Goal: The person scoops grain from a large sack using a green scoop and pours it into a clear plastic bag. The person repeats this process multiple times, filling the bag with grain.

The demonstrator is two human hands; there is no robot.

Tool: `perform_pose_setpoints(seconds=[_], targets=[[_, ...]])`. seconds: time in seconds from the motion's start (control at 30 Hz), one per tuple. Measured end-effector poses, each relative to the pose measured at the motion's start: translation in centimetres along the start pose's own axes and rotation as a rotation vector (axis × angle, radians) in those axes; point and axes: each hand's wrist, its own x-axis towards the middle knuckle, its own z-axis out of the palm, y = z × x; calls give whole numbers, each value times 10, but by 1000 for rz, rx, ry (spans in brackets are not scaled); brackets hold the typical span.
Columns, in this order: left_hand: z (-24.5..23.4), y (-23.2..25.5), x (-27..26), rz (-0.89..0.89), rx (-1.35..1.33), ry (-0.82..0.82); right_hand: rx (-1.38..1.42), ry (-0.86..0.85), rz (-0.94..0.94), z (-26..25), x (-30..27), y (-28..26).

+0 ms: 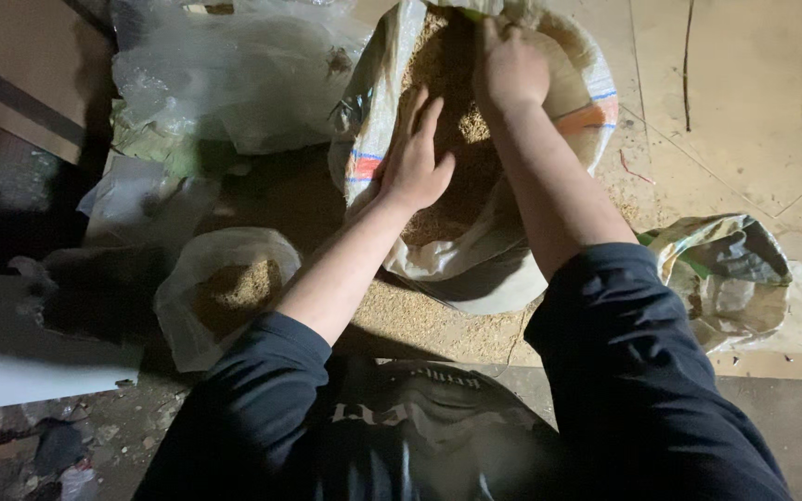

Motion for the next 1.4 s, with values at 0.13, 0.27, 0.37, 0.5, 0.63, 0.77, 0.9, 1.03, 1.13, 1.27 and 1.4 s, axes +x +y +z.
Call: perform_pose_setpoints(seconds=[0.13, 0.27, 0.37, 0.5, 0.63, 0.77, 0.9, 1.03, 1.13, 1.27, 1.4], targets=[[10, -21, -3, 92, -202, 112, 183, -211, 2, -41, -25, -12], [29, -36, 1, 40, -290, 102, 230, -178, -76, -62, -52, 0], [34, -41, 6, 48, -289, 124, 210, -202, -69, -79, -68, 2], [30, -34, 5, 43, -323, 127, 129, -299, -33, -109, -102, -1], [16, -22, 3, 87, -114, 198, 44, -587, 264, -104, -86, 19], [13, -17, 5, 68, -124, 156, -212, -139, 11, -56, -78, 45], [11, -22, 7, 90, -143, 161, 167, -419, 137, -31, -75, 43], [17, -28, 3, 56, -100, 159, 376, -330, 48, -63, -103, 25], [26, -37, 3, 69, -137, 152, 423, -381, 69, -87, -111, 15], [31, -45, 8, 72, -53, 156, 442, -430, -10, -98, -110, 14], [32, -40, 8, 0, -277, 106, 533, -352, 32, -103, -114, 17]])
